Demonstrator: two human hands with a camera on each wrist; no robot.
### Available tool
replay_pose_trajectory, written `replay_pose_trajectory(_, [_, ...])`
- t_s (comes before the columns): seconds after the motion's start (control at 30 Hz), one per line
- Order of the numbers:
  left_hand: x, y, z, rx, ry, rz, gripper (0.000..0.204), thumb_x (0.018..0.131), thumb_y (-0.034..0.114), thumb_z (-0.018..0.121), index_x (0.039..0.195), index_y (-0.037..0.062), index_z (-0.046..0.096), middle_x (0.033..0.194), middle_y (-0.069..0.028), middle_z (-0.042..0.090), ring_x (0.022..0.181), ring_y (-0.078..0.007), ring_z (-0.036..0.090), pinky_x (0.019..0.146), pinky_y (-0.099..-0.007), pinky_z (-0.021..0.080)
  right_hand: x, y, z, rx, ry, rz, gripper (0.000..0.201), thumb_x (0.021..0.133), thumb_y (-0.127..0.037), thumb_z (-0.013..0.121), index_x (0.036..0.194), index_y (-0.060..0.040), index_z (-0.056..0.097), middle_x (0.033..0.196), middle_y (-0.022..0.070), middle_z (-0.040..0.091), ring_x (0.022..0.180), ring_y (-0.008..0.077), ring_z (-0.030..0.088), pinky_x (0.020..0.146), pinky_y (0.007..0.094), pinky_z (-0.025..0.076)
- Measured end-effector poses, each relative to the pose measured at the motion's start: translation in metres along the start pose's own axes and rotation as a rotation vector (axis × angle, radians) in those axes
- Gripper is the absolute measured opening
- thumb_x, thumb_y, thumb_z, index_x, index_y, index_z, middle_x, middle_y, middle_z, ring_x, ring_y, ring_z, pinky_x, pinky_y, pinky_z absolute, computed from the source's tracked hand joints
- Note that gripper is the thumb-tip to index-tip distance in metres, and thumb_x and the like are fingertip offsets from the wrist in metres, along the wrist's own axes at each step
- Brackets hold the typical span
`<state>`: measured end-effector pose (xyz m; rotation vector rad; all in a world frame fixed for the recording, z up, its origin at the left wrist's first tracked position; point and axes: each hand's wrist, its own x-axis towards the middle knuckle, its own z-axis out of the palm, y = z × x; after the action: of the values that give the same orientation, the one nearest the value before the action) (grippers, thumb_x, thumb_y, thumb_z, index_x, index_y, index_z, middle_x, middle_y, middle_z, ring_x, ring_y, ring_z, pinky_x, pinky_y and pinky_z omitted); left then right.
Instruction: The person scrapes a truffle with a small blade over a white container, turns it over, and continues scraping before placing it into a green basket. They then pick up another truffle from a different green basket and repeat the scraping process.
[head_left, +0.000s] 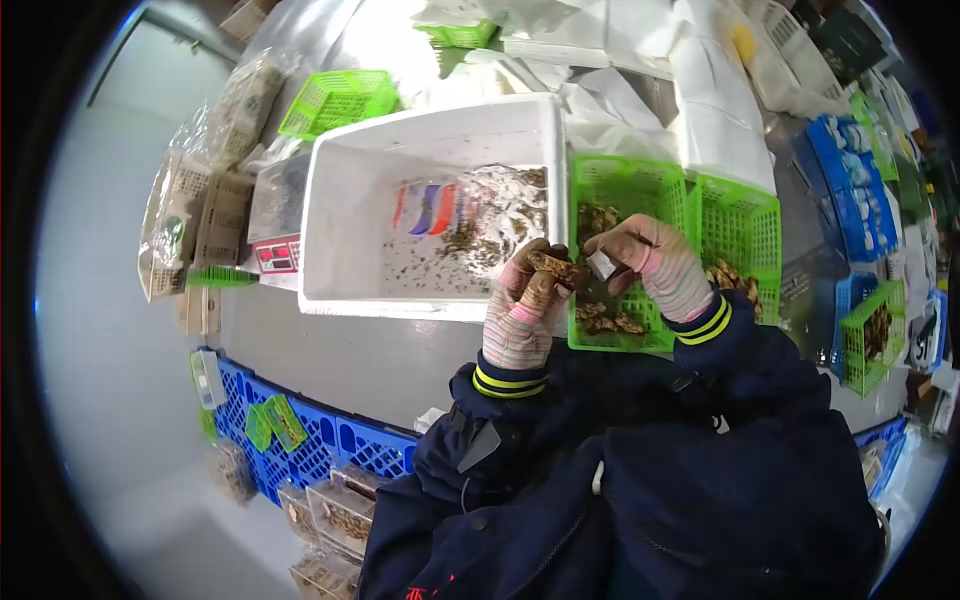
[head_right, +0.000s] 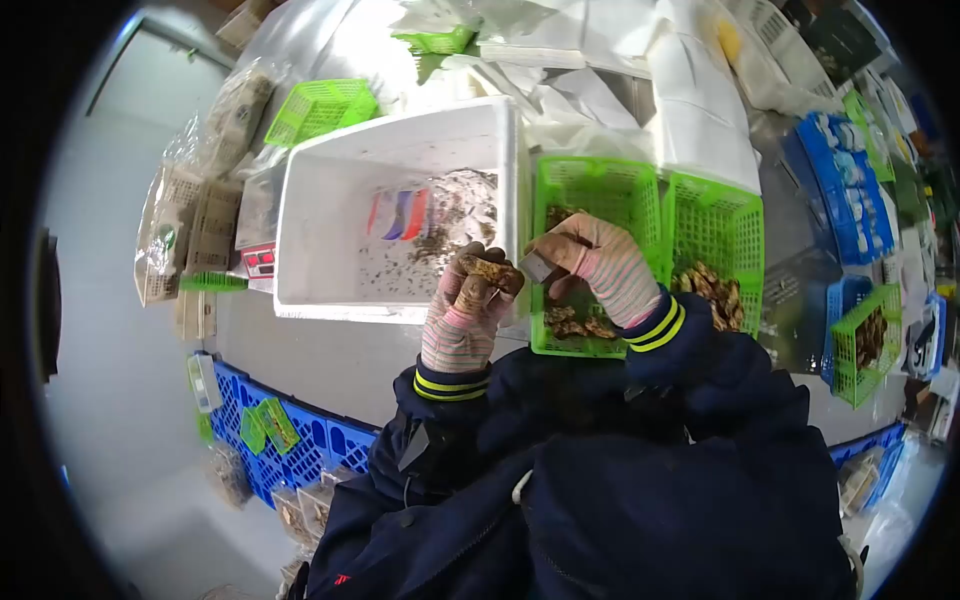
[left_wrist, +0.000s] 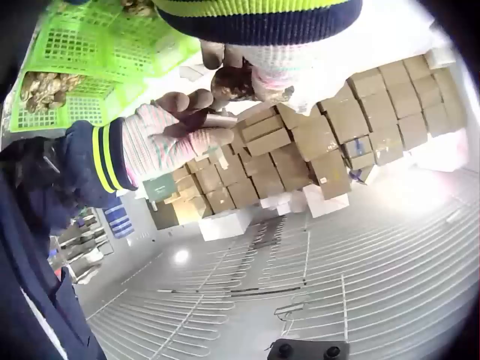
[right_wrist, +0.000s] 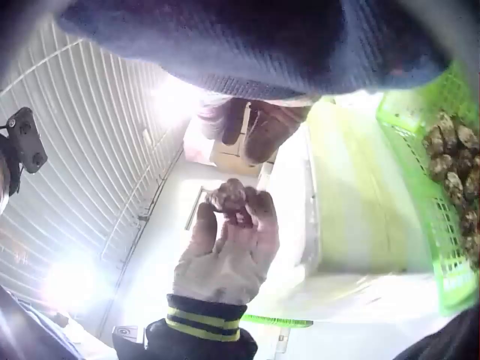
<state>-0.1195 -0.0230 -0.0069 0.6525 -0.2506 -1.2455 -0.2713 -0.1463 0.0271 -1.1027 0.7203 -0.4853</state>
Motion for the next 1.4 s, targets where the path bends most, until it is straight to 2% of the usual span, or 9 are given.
replay_pose_trajectory(0.17, [-0.007,0.047,-0.019,0.146,0.019,0.048,0.047,0.086,0.012,0.067,0.128,-0.0010,0.049,0.103,-0.0089,0.059,0.093,-0.0190,0.060,0.085,-0.0366,0.051,0.046,-0.030,0.047,-0.528,-0.068,-0.367,0.019,0.083,-0.017,0.070,0.091,-0.0002,0.067,0.084,0.0051,0.067,0.075,0.0120,0.061,0.070,0.0261,0.048])
replay_pose_trajectory(0.43, [-0.011,0.080,-0.053,0.156,0.063,-0.031,0.048,0.085,0.014,0.067,0.128,-0.0006,0.051,0.094,-0.0035,0.058,0.081,-0.0140,0.056,0.076,-0.0299,0.048,0.085,-0.036,0.099,-0.654,-0.336,-0.360,0.022,0.078,-0.018,0.074,0.088,0.0008,0.068,0.103,0.0137,0.066,0.081,0.0164,0.065,0.074,0.0285,0.052])
replay_pose_trajectory(0.53, [-0.011,0.087,-0.055,0.148,0.058,-0.077,0.053,0.084,0.023,0.071,0.129,0.0029,0.051,0.105,-0.0074,0.062,0.091,-0.0148,0.059,0.074,-0.0282,0.047,0.091,-0.035,0.107,-0.598,-0.284,-0.206,0.019,0.077,-0.017,0.074,0.083,-0.0002,0.068,0.106,0.0140,0.065,0.083,0.0170,0.065,0.075,0.0284,0.052])
replay_pose_trajectory(0.83, [-0.001,0.092,-0.066,0.256,0.030,-0.021,0.047,0.082,0.009,0.073,0.124,0.0019,0.055,0.096,-0.0021,0.062,0.083,-0.0092,0.056,0.073,-0.0225,0.046,0.095,-0.031,0.109,-0.562,-0.271,-0.285,0.018,0.079,-0.017,0.073,0.081,-0.0003,0.067,0.104,0.0124,0.066,0.083,0.0168,0.064,0.075,0.0284,0.051])
replay_pose_trajectory(0.9, [0.002,0.094,-0.066,0.253,-0.003,-0.039,0.046,0.082,0.008,0.073,0.124,0.0016,0.055,0.095,-0.0015,0.061,0.084,-0.0091,0.056,0.074,-0.0220,0.046,0.098,-0.030,0.109,-0.767,-0.246,-0.359,0.018,0.079,-0.017,0.073,0.080,-0.0005,0.067,0.104,0.0125,0.066,0.082,0.0181,0.064,0.075,0.0284,0.051])
replay_pose_trajectory(1.1, [0.006,0.094,-0.069,0.276,0.024,-0.096,0.045,0.080,0.005,0.074,0.121,0.0005,0.057,0.096,-0.0014,0.061,0.086,-0.0099,0.057,0.077,-0.0236,0.047,0.100,-0.031,0.109,-0.726,-0.317,-0.367,0.021,0.075,-0.018,0.075,0.085,-0.0010,0.068,0.105,0.0127,0.065,0.082,0.0203,0.065,0.073,0.0295,0.051])
replay_pose_trajectory(1.2, [0.007,0.094,-0.067,0.352,0.037,-0.063,0.044,0.079,0.004,0.074,0.120,-0.0003,0.057,0.099,-0.0024,0.061,0.089,-0.0111,0.058,0.080,-0.0252,0.048,0.107,-0.030,0.109,-0.646,-0.159,-0.276,0.021,0.076,-0.019,0.074,0.086,-0.0014,0.068,0.103,0.0125,0.066,0.083,0.0207,0.065,0.073,0.0295,0.051])
replay_pose_trajectory(1.33, [0.006,0.094,-0.058,0.335,0.059,-0.022,0.045,0.077,-0.001,0.074,0.119,-0.0023,0.056,0.103,-0.0050,0.062,0.093,-0.0127,0.058,0.085,-0.0265,0.048,0.104,-0.033,0.112,-0.827,-0.328,-0.339,0.024,0.076,-0.021,0.074,0.085,0.0000,0.069,0.106,0.0131,0.066,0.084,0.0195,0.065,0.074,0.0293,0.051])
replay_pose_trajectory(1.4, [0.006,0.095,-0.051,0.362,0.096,-0.027,0.045,0.077,-0.002,0.073,0.119,-0.0028,0.056,0.103,-0.0056,0.062,0.093,-0.0128,0.058,0.086,-0.0265,0.048,0.106,-0.033,0.110,-0.741,-0.265,-0.292,0.025,0.077,-0.023,0.073,0.085,0.0001,0.068,0.104,0.0133,0.066,0.083,0.0194,0.065,0.074,0.0294,0.051])
